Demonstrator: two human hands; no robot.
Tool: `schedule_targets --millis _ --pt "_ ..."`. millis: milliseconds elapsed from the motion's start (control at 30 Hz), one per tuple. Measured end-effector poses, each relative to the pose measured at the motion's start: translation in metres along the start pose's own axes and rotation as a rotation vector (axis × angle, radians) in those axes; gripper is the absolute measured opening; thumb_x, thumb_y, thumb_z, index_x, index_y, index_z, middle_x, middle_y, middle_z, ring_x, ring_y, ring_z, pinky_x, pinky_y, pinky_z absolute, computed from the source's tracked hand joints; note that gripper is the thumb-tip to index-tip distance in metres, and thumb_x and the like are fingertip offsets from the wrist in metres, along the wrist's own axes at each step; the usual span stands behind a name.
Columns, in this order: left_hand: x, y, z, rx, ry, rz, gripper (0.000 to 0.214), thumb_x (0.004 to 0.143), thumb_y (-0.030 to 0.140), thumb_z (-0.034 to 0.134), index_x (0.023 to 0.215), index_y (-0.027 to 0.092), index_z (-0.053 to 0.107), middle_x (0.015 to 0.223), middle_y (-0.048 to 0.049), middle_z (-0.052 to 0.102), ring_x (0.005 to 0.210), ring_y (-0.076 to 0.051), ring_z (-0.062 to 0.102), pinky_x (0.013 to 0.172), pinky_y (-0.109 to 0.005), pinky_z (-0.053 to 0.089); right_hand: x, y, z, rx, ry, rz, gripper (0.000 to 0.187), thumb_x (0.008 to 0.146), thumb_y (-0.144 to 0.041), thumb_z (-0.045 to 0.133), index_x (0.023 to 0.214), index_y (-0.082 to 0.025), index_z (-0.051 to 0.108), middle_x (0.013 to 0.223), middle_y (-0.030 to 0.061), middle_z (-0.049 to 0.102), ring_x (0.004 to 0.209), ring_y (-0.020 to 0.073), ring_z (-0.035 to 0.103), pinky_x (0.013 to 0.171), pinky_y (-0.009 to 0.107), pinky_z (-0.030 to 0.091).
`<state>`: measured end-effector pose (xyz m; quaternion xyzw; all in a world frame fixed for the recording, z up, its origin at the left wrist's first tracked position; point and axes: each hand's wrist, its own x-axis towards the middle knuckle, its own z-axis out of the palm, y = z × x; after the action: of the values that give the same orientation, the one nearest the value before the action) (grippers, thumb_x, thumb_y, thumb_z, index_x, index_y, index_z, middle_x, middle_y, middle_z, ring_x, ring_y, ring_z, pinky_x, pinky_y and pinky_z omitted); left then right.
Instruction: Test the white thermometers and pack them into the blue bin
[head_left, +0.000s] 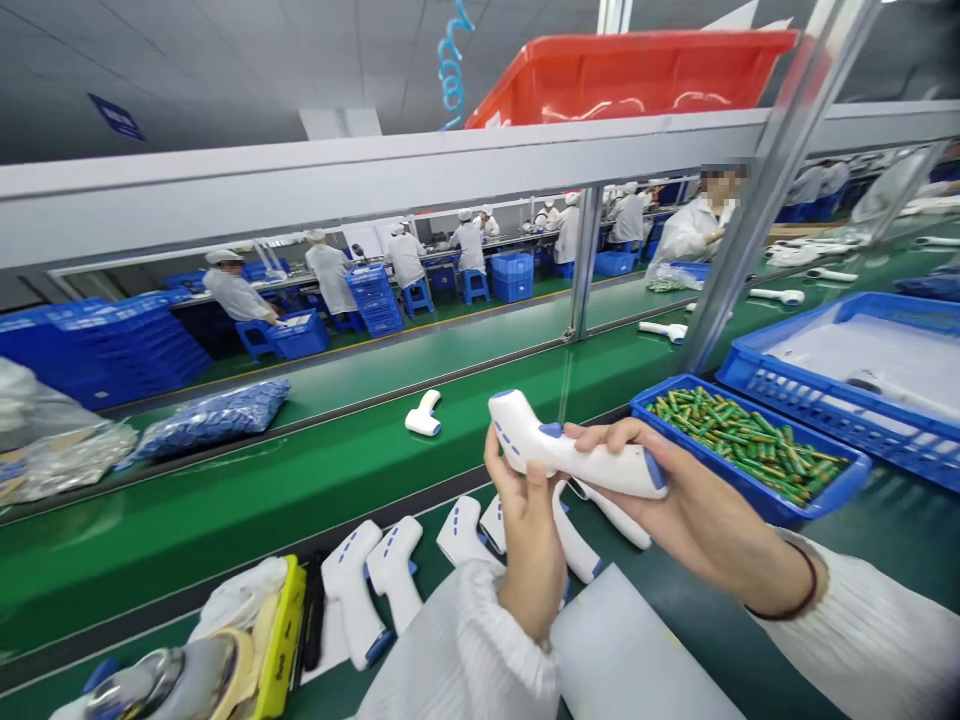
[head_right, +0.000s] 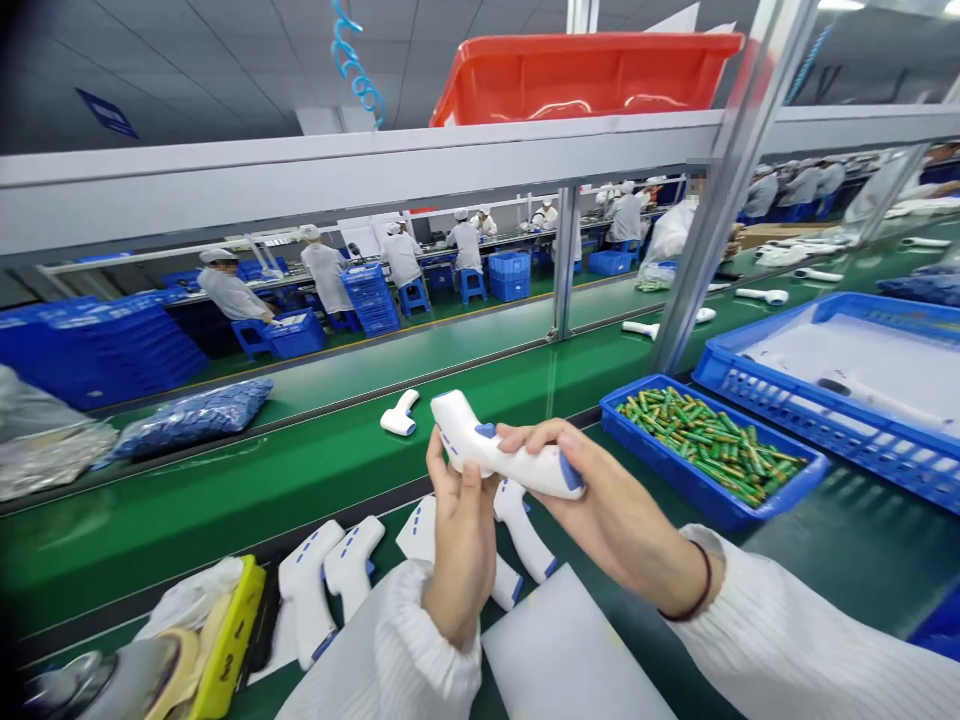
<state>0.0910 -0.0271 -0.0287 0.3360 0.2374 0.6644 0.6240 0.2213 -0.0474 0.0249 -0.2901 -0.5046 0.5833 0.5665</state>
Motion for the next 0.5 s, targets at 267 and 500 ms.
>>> schedule_targets --millis 267,500 --pt "0.046 0.000 -0.007 0.342 -0.141 0.056 0.065 0.095 0.045 0.051 0.149 0.025 0.021 0.143 -0.0152 0.049 0.115 -0.023 0.061 0.091 -0.034 0.054 0.026 -0.014 -0.013 -0.063 0.131 0.182 0.024 0.088 -0.044 0.064 0.102 -0.024 0.069 0.128 0.0075 0.062 0.118 0.0279 0.061 0.093 0.040 0.060" --pt "0.157 0.043 -0.120 1.480 -0.171 0.034 0.060 0.085 0.043 0.062 0.138 0.018 0.047 0.143 -0.0194 0.047 0.138 -0.032 0.039 0.112 -0.046 0.032 0.025 -0.005 -0.079 -0.113 0.468 0.380 0.011 0.082 -0.022 0.073 0.092 -0.017 0.074 0.117 0.0123 0.067 0.105 0.0263 0.069 0.082 0.025 0.065"
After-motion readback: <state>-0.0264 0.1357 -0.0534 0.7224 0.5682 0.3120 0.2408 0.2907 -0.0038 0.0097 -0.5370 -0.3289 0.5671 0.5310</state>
